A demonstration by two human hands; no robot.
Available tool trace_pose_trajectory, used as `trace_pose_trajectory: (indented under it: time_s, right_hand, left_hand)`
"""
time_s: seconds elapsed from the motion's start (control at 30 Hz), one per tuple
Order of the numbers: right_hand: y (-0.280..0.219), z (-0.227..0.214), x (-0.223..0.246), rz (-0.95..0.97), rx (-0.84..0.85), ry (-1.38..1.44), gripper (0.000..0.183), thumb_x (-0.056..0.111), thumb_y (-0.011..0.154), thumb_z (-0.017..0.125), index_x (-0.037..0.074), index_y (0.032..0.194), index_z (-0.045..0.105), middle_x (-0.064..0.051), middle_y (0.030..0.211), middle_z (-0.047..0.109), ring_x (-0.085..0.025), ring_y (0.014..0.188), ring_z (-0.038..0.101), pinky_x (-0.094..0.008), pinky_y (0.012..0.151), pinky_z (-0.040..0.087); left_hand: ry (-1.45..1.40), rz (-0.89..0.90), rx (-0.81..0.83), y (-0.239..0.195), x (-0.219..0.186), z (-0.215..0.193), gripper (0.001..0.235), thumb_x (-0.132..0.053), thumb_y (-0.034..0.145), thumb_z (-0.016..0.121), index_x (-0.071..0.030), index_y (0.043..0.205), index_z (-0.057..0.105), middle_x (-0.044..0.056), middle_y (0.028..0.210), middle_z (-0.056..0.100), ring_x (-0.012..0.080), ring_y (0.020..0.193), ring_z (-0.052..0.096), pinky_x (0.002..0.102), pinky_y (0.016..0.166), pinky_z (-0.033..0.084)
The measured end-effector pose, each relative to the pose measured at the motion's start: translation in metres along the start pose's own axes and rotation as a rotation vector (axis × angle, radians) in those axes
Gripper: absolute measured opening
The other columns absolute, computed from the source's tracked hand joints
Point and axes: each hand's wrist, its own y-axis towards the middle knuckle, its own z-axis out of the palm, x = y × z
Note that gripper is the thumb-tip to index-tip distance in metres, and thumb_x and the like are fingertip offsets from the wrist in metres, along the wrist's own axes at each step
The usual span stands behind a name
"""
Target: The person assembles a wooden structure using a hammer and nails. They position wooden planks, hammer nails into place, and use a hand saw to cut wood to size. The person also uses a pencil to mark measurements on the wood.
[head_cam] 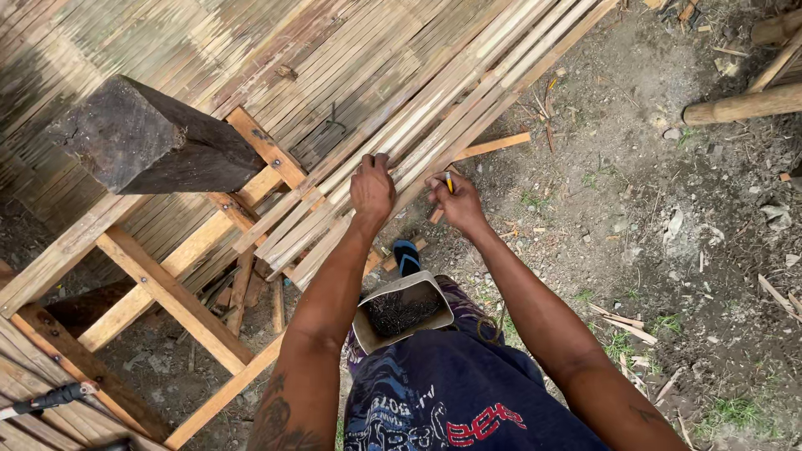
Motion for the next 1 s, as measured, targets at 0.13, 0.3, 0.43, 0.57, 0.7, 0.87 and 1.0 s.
trace_pose_trajectory:
  time_s: [0.13,0.3,0.43,0.57,0.7,0.87,1.0]
  right_hand:
    - [0.009,0.020,0.009,0.058,-0.039,0.154,0.026,0.024,0.107,0.056,0.007,0.125,0.065,0.000,0.084,0.065,-0.004,0.065,0.052,-0.022,0.054,0.043]
    - [0.034,0.071,0.042,0.068,-0.066,0.552,0.027,0.037,0.106,0.058,0.013,0.117,0.053,-0.002,0.080,0.061,-0.006,0.057,0.048,-0.021,0.042,0.037]
    - [0.044,0.144,0.056,-0.063,0.056,0.622,0.023,0.034,0.107,0.060,0.012,0.113,0.055,0.001,0.077,0.050,-0.008,0.059,0.047,-0.024,0.044,0.036]
    - [0.050,0.243,0.051,-0.061,0.138,0.554,0.023,0.033,0.109,0.061,0.015,0.102,0.050,0.000,0.076,0.051,-0.010,0.062,0.050,-0.024,0.048,0.038]
    - [0.080,0.318,0.028,0.076,0.029,0.560,0.024,0.034,0.107,0.058,0.013,0.099,0.052,0.001,0.075,0.054,-0.010,0.060,0.051,-0.025,0.046,0.038]
    - [0.114,0.356,-0.015,0.085,-0.025,0.487,0.026,0.033,0.111,0.060,0.011,0.098,0.053,-0.001,0.076,0.056,-0.011,0.061,0.053,-0.026,0.045,0.038]
    - [0.132,0.367,-0.030,0.172,-0.007,0.330,0.016,0.020,0.110,0.055,0.009,0.098,0.058,-0.003,0.077,0.062,-0.013,0.059,0.057,-0.027,0.046,0.043]
  left_hand:
    - [-0.187,0.010,-0.118,-0.041,0.004,-0.051,0.045,-0.038,0.088,0.073,-0.002,0.115,0.067,0.016,0.104,0.065,0.0356,0.092,0.067,0.050,0.083,0.051]
    - [-0.141,-0.078,-0.123,-0.112,0.070,-0.125,0.043,-0.044,0.093,0.072,-0.008,0.116,0.068,0.012,0.109,0.068,0.0353,0.095,0.066,0.049,0.082,0.051]
    - [-0.025,-0.067,-0.200,-0.168,0.156,-0.168,0.040,-0.038,0.095,0.068,-0.014,0.128,0.065,0.010,0.111,0.066,0.0302,0.110,0.064,0.048,0.093,0.046]
    - [0.143,-0.225,-0.335,-0.188,0.232,-0.187,0.053,-0.018,0.098,0.064,-0.025,0.150,0.052,0.012,0.124,0.062,0.0331,0.116,0.055,0.052,0.109,0.035]
    - [0.117,-0.244,-0.271,-0.180,0.307,-0.187,0.068,-0.006,0.088,0.063,-0.031,0.150,0.050,0.009,0.132,0.059,0.0297,0.124,0.052,0.051,0.119,0.026]
    - [0.012,-0.221,-0.310,-0.169,0.371,-0.170,0.059,-0.001,0.094,0.058,-0.030,0.145,0.058,0.012,0.130,0.060,0.0299,0.125,0.051,0.050,0.118,0.026]
    - [-0.114,-0.204,-0.277,-0.170,0.394,-0.164,0.051,-0.005,0.097,0.058,-0.027,0.143,0.060,0.011,0.126,0.062,0.0293,0.123,0.052,0.047,0.114,0.029]
